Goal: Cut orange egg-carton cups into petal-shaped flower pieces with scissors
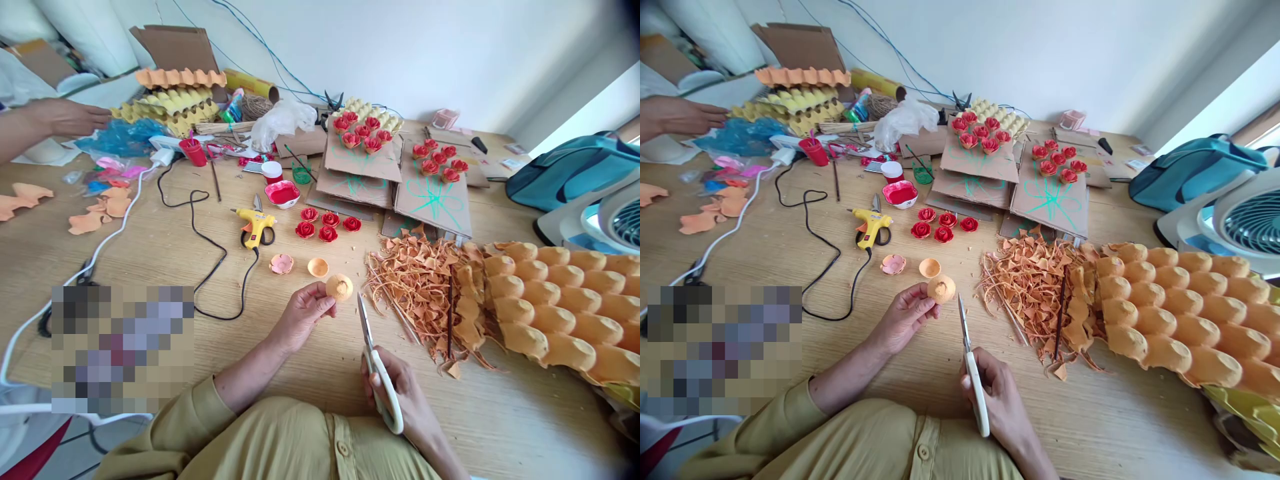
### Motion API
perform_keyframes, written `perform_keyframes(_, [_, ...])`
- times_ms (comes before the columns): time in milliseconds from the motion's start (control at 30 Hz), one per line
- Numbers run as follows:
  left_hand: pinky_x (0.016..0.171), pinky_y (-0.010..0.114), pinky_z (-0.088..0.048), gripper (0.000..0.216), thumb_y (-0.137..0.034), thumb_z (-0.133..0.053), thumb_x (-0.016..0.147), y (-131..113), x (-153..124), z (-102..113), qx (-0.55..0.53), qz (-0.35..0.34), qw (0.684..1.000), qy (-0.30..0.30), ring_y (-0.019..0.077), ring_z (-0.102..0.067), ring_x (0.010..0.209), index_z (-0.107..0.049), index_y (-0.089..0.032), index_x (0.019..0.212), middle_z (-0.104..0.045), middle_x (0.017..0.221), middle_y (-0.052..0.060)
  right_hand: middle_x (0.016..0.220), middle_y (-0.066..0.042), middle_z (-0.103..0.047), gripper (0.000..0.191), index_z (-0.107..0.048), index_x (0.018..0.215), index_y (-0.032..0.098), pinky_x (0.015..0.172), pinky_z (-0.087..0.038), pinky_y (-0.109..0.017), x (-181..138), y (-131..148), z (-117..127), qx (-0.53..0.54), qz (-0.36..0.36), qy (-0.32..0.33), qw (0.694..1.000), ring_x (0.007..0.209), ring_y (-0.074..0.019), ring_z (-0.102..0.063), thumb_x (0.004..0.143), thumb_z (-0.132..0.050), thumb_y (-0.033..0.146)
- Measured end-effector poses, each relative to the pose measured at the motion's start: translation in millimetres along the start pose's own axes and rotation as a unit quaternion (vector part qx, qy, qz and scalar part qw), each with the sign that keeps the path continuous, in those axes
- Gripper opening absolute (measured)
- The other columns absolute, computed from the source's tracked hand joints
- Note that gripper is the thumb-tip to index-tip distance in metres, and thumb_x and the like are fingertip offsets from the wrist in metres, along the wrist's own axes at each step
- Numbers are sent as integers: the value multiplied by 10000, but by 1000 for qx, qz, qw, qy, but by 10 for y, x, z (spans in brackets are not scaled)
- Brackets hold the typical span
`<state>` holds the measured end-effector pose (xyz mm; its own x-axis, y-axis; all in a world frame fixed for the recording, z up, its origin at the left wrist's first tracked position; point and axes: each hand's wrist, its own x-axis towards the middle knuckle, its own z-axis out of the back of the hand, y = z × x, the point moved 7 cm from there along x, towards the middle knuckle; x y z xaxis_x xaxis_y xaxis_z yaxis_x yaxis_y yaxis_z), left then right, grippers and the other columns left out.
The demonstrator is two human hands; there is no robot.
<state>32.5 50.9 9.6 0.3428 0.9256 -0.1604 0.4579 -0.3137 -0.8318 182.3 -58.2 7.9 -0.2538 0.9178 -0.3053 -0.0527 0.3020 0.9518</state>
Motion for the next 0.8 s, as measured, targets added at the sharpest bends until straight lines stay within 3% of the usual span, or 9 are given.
perform_keyframes(233, [656,212,-435,251,-315,-809,723,-8,-7,-5,-49,15,998,-23,81,-546,652,-626,-149,769,-615,691,-18,657,5,-527,539,-524,822,187,527,-364,-242,-105,-13,-16,-35,-32,54,997,565,-129,-480,843,-516,726])
perform_keyframes(533, [678,230,-437,268,-332,-810,723,105,-67,-151,-61,67,996,13,86,-549,654,-620,-144,749,-636,722,-4,729,-12,-560,549,-530,859,199,593,-351,-272,-68,80,-20,-109,12,64,992,646,-155,-459,870,-435,740])
perform_keyframes(800, [678,233,-424,221,-317,-752,792,0,-88,-215,5,9,999,51,101,-536,685,-623,-140,758,-623,719,7,738,-16,-542,570,-519,845,201,622,-351,-282,-54,91,-38,-110,33,60,992,661,-162,-431,860,-414,761])
